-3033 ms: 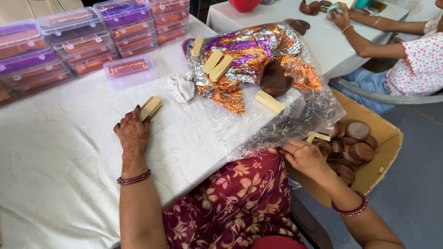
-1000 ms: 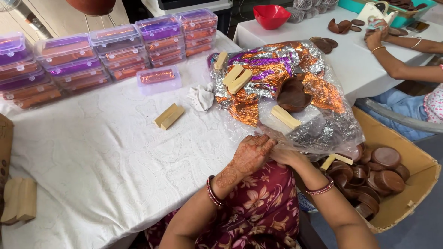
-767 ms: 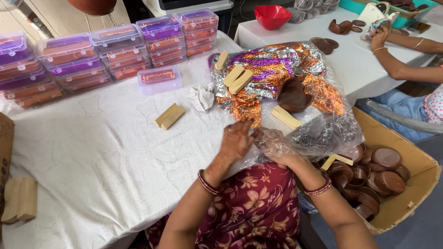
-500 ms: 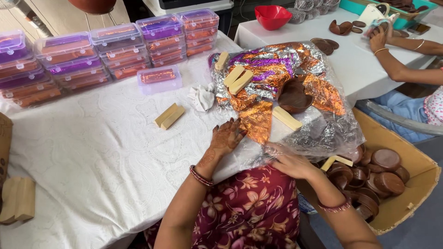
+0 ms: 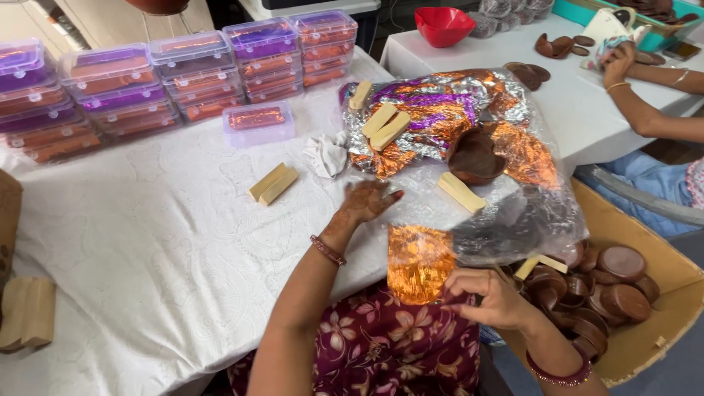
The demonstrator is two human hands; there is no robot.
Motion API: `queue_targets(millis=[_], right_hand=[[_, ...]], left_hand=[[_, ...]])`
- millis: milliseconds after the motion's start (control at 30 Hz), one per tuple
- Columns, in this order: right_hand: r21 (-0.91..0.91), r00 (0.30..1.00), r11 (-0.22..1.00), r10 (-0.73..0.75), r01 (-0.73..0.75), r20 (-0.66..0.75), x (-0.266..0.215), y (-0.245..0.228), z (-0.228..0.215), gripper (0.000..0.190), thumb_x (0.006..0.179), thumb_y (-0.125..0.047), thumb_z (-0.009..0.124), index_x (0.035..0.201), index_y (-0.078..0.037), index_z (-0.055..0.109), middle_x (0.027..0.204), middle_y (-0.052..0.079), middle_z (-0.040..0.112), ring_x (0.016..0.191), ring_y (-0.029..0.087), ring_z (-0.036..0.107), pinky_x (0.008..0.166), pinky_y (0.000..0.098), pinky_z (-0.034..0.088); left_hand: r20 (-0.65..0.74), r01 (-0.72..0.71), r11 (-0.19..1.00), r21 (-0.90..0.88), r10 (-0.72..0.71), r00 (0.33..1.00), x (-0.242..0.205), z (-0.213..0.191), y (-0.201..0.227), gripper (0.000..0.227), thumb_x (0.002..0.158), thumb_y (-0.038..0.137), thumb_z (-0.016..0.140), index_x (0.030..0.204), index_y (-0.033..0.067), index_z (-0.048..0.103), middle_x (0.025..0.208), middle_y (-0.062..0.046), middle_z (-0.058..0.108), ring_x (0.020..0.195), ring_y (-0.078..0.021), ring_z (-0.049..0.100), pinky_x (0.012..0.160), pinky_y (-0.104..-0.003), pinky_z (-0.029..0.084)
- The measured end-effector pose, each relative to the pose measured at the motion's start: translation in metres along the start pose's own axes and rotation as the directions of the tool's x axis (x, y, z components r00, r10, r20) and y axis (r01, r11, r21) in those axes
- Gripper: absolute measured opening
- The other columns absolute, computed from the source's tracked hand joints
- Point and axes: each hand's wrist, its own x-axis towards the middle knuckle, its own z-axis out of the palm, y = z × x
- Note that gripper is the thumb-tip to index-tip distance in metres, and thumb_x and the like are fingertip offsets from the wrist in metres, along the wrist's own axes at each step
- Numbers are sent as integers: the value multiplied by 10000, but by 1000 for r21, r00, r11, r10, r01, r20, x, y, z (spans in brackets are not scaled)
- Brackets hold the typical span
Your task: Cleaning wooden blocks with a cloth and wrapping them in metallic foil.
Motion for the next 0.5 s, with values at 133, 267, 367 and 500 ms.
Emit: queue_targets(millis=[133,267,367,500], right_hand=[[56,956,958,-274,281,-108,54,-28,-12,145,839,-28,783,810,-78,650,831,27,680,767,107,675,644,256,584],[261,987,959,-81,115,-138,134,-17,-9,77,866,9,701,923,-18,657,909,54,634,806,121,657,691,272,549],[393,994,915,105,-85,-28,202,-25,7,87,868,8,687,943,-25,656,862,37,673,707,118,629,598,285,518],[19,945,955,-289,295,-153,290,-27,37,102,865,28,714,939,-1,650,914,26,633,842,109,641,732,284,528]], left_hand=[[109,-227,605,-763,467,877,-60,-32,31,888,932,720,435,1599,135,417,1503,-190,577,1429,-338,475,1193,-508,288],[123,-238,595,-768,502,856,-106,-40,32,1035,838,422,763,1629,148,156,1346,-262,617,1254,-359,603,1127,-465,464],[-200,-420,729,-540,374,906,-110,-41,-4,1048,780,77,884,1587,70,214,1394,-278,577,1347,-325,524,1156,-446,413],[-286,16,770,-637,-256,923,-115,-85,-67,925,739,79,807,1531,108,332,1136,-224,679,1008,-284,687,850,-413,592]])
